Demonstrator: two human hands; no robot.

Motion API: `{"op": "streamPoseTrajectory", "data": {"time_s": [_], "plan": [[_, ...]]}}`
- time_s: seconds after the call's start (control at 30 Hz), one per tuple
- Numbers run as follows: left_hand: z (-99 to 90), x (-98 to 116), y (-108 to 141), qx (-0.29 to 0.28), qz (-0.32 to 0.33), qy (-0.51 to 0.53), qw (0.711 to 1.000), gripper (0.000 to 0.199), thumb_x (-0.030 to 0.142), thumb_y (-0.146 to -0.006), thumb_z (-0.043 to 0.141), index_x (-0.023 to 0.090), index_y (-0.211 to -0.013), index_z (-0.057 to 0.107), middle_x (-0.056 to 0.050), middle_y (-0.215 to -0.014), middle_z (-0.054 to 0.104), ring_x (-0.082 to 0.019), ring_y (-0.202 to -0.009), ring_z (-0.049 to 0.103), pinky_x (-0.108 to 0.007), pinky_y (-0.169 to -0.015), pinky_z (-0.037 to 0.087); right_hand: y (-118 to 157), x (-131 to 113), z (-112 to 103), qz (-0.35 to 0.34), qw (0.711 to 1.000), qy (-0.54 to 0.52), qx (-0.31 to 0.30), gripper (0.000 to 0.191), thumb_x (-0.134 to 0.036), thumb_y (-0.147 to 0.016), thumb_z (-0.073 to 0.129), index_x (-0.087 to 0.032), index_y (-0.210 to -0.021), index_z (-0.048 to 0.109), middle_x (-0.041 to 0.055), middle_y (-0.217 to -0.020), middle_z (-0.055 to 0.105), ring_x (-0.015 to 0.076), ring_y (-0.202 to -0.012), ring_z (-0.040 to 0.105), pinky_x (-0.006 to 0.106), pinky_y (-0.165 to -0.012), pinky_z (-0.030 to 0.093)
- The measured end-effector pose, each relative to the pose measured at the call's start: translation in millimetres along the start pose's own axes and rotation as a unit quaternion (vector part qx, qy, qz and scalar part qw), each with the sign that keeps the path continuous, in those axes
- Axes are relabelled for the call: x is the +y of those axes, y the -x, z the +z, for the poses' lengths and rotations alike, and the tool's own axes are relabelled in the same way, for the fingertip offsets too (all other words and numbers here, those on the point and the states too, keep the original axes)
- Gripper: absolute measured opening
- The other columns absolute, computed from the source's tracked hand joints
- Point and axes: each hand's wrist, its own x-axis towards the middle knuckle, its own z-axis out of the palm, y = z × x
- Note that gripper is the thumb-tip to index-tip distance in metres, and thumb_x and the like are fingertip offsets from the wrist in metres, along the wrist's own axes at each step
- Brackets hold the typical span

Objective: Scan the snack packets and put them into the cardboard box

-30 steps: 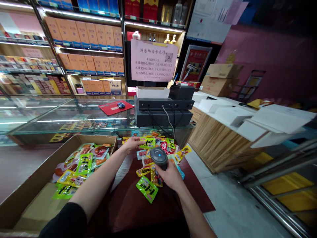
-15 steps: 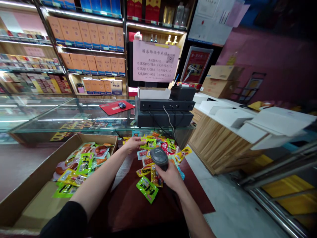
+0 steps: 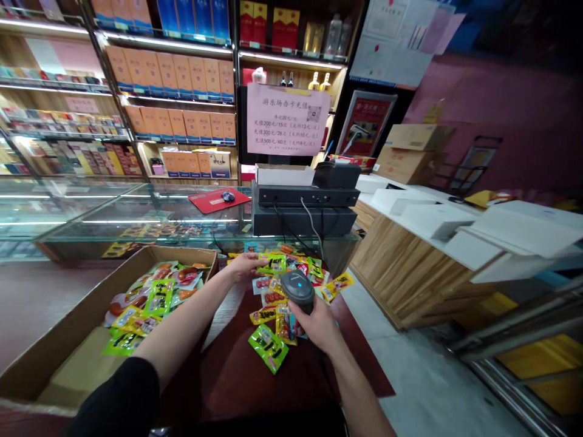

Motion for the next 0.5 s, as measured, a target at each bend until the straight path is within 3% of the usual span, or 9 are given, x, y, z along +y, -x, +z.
{"op": "streamPoseTrajectory", "data": {"time_s": [0.1,0.2,0.33,0.5], "plan": [[-4.6,8.7,1.2,0.006,0.007,0.004,1.000,0.037,0.025,-0.053,0.085,0.010,-0.082,0.068,-0.007,-0.078,0.069,-0.014,-0.068,0.065,-0.023,-0.059,0.055,-4.7,-4.6,-1.4,-0.003,1.000,0.006,-0.014,0.032,-0.044,-0.076,0.058,-0.015,-0.089,0.064,0.0042,-0.065,0.068,0.0214,-0.063,0.066,0.030,-0.056,0.050],[-22.2,24.9,12.0,0.026,0.019,0.002,0.999,0.037,0.024,-0.052,0.086,0.011,-0.083,0.068,-0.008,-0.083,0.070,-0.015,-0.071,0.066,-0.025,-0.063,0.055,-13.5,-14.5,3.8,-0.011,1.000,0.007,-0.014,0.032,-0.044,-0.075,0.060,-0.016,-0.090,0.064,0.0048,-0.067,0.069,0.0221,-0.065,0.067,0.030,-0.058,0.050],[-69.9,47.7,47.8,0.055,0.046,-0.012,0.997,0.039,0.026,-0.054,0.085,0.013,-0.087,0.069,-0.007,-0.090,0.071,-0.016,-0.078,0.067,-0.026,-0.070,0.056,-28.4,-34.0,25.4,-0.013,0.997,-0.026,-0.067,0.033,-0.044,-0.073,0.062,-0.018,-0.094,0.063,0.0030,-0.061,0.067,0.0206,-0.055,0.065,0.029,-0.052,0.049],[-143.3,57.0,113.5,0.116,0.054,-0.048,0.991,0.037,0.030,-0.056,0.084,0.013,-0.085,0.069,-0.006,-0.091,0.071,-0.015,-0.074,0.067,-0.026,-0.069,0.056,-43.1,-64.6,74.6,0.001,0.982,-0.064,-0.175,0.032,-0.047,-0.076,0.059,-0.018,-0.091,0.056,0.0006,-0.054,0.063,0.0178,-0.042,0.058,0.027,-0.041,0.045]]}}
